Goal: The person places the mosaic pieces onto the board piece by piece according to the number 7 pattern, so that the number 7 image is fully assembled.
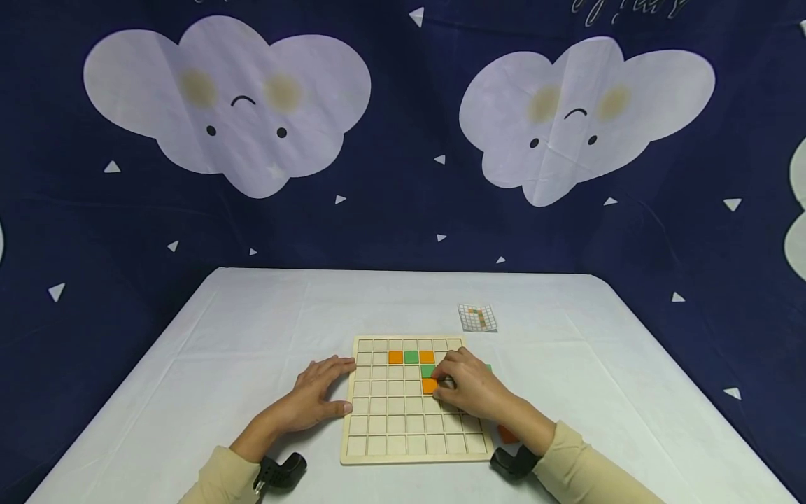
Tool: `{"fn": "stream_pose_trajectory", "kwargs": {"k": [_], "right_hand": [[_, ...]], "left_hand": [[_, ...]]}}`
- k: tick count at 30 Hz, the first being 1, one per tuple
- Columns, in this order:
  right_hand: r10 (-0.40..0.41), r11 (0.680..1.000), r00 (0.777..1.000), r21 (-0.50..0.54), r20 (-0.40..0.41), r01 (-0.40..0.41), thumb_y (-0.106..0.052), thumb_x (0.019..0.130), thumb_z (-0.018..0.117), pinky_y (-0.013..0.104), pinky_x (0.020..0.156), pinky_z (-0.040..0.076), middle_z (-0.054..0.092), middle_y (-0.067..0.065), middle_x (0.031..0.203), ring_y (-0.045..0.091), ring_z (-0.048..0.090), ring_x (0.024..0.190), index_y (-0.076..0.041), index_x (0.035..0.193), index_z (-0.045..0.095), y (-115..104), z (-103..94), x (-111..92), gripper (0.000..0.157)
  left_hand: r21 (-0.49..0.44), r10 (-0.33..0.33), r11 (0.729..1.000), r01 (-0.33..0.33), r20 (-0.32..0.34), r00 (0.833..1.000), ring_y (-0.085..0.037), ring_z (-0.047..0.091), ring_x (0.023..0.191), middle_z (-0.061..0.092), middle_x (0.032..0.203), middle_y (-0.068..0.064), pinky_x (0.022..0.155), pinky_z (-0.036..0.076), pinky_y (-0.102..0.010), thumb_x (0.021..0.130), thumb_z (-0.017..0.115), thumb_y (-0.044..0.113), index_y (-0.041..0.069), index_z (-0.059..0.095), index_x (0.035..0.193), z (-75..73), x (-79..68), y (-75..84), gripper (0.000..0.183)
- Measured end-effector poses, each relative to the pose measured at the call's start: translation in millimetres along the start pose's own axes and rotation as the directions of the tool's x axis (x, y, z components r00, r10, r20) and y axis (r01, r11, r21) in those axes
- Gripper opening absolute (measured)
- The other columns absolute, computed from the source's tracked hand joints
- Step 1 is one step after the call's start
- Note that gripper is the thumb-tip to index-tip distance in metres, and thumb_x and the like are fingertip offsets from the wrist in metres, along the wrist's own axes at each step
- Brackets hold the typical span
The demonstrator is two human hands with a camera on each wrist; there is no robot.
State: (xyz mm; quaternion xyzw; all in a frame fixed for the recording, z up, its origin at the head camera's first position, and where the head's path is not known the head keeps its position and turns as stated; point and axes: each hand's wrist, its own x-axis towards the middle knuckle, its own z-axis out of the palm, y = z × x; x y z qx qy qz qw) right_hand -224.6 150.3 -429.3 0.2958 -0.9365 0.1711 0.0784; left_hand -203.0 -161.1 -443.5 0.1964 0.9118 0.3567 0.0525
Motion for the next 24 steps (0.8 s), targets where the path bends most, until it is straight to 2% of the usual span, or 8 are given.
{"fn": "stream_pose_trajectory", "kwargs": {"k": [13,24], "right_hand": [[-0.008,1.000,1.000,-0.001,-0.002,0.008,-0.029,0.078,0.076,0.023,0.072,0.045,0.063,-0.008,0.095,0.006,0.045,0.084,-0.018,0.093,0.072,0.6,0.5,-0.6,0.020],[0.004,1.000,1.000,0.022,-0.026,-0.004,-0.028,0.076,0.077,0.020,0.068,0.043,0.062,-0.009,0.090,0.004,0.043,0.080,-0.018,0.093,0.070,0.0,-0.6,-0.3,0.021]], "left_hand": [[0.000,0.004,1.000,-0.004,0.002,1.000,-0.038,0.019,0.144,0.037,0.150,-0.010,0.116,0.002,-0.062,0.080,0.073,0.029,0.009,0.045,0.138,0.0,0.2,0.1,0.067],[0.000,0.013,1.000,-0.013,0.003,1.000,-0.038,0.019,0.144,0.037,0.150,-0.009,0.116,0.002,-0.062,0.080,0.073,0.027,0.009,0.045,0.138,0.4,0.4,-0.9,0.067]]}}
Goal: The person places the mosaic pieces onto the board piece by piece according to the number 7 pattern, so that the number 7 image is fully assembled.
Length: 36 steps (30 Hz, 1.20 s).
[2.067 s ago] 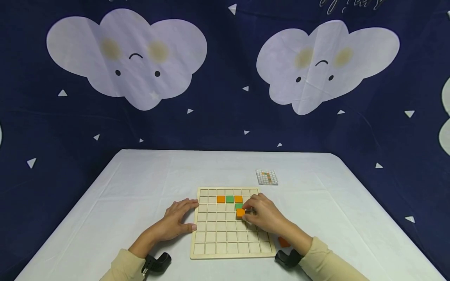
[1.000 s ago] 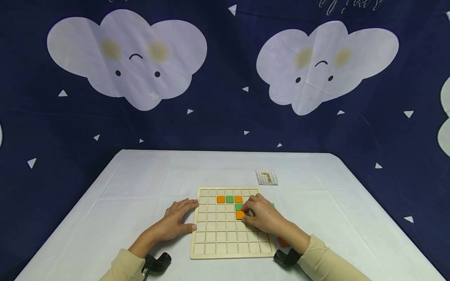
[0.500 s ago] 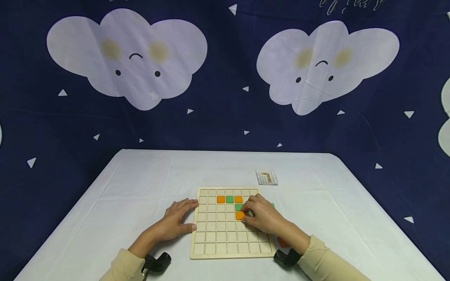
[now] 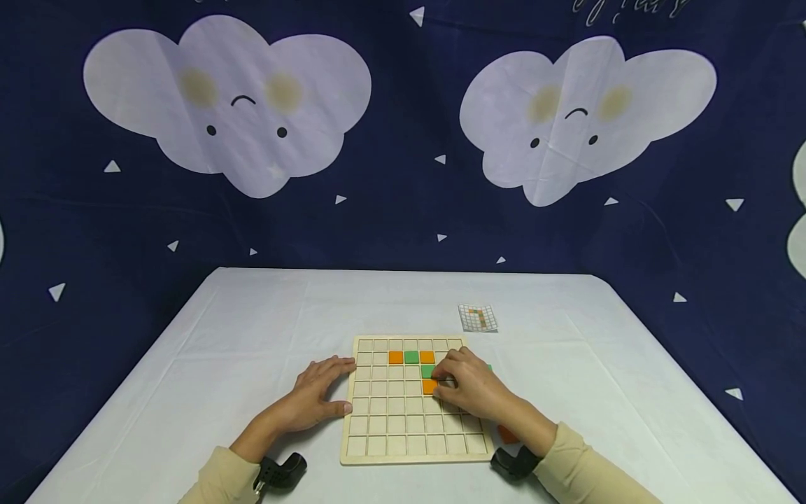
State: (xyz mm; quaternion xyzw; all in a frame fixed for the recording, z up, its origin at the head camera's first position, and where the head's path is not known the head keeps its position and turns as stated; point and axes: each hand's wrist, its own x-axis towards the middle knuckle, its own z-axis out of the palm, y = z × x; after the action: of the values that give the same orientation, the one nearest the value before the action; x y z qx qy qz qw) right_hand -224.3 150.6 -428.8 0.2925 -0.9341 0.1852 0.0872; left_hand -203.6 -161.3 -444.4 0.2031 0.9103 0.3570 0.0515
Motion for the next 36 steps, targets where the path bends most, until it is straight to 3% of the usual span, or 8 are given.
{"fn": "stream_pose_trajectory", "kwargs": {"k": [9,16,19,21,36], "right_hand": [[-0.005,0.999,0.999,0.048,-0.037,0.007,-0.025,0.075,0.078,0.022,0.070,0.045,0.063,-0.007,0.091,0.007,0.047,0.082,-0.014,0.094,0.071,0.1,-7.4,-1.1,0.023],[0.015,0.999,0.997,0.039,-0.073,-0.012,-0.023,0.077,0.076,0.034,0.085,0.051,0.064,-0.007,0.091,0.007,0.050,0.084,-0.014,0.096,0.071,4.7,-11.8,-4.5,0.022],[0.025,0.999,0.996,0.039,-0.081,-0.022,-0.023,0.077,0.076,0.034,0.084,0.052,0.064,-0.007,0.092,0.008,0.052,0.084,-0.013,0.096,0.071,7.5,-14.5,-6.3,0.022],[0.040,0.999,0.996,0.036,-0.081,-0.038,-0.024,0.077,0.076,0.030,0.076,0.051,0.064,-0.007,0.092,0.008,0.052,0.085,-0.013,0.096,0.071,9.5,-16.4,-7.2,0.022],[0.127,0.992,0.987,0.039,-0.103,-0.124,-0.023,0.078,0.076,0.029,0.074,0.049,0.062,-0.007,0.092,0.009,0.052,0.088,-0.013,0.097,0.071,25.3,-25.2,-15.3,0.023]], "left_hand": [[0.016,-0.012,1.000,0.012,-0.005,1.000,-0.038,0.019,0.144,0.037,0.150,-0.009,0.115,0.002,-0.063,0.080,0.073,0.030,0.011,0.046,0.138,0.1,1.0,0.1,0.067],[0.007,-0.010,1.000,0.010,0.001,1.000,-0.038,0.019,0.145,0.037,0.150,-0.009,0.115,0.002,-0.063,0.080,0.073,0.029,0.010,0.046,0.138,0.0,0.8,-0.2,0.067],[0.003,-0.011,1.000,0.011,0.002,1.000,-0.038,0.018,0.145,0.037,0.150,-0.009,0.115,0.001,-0.063,0.080,0.073,0.029,0.010,0.046,0.138,0.0,0.7,-0.3,0.067],[0.001,-0.010,1.000,0.010,0.002,1.000,-0.038,0.018,0.145,0.037,0.150,-0.009,0.115,0.001,-0.063,0.080,0.073,0.029,0.010,0.046,0.138,0.0,0.7,-0.4,0.067],[0.005,0.002,1.000,-0.002,0.003,1.000,-0.039,0.019,0.144,0.037,0.150,-0.010,0.115,0.002,-0.063,0.081,0.073,0.028,0.009,0.045,0.138,-0.3,0.1,-0.7,0.066]]}}
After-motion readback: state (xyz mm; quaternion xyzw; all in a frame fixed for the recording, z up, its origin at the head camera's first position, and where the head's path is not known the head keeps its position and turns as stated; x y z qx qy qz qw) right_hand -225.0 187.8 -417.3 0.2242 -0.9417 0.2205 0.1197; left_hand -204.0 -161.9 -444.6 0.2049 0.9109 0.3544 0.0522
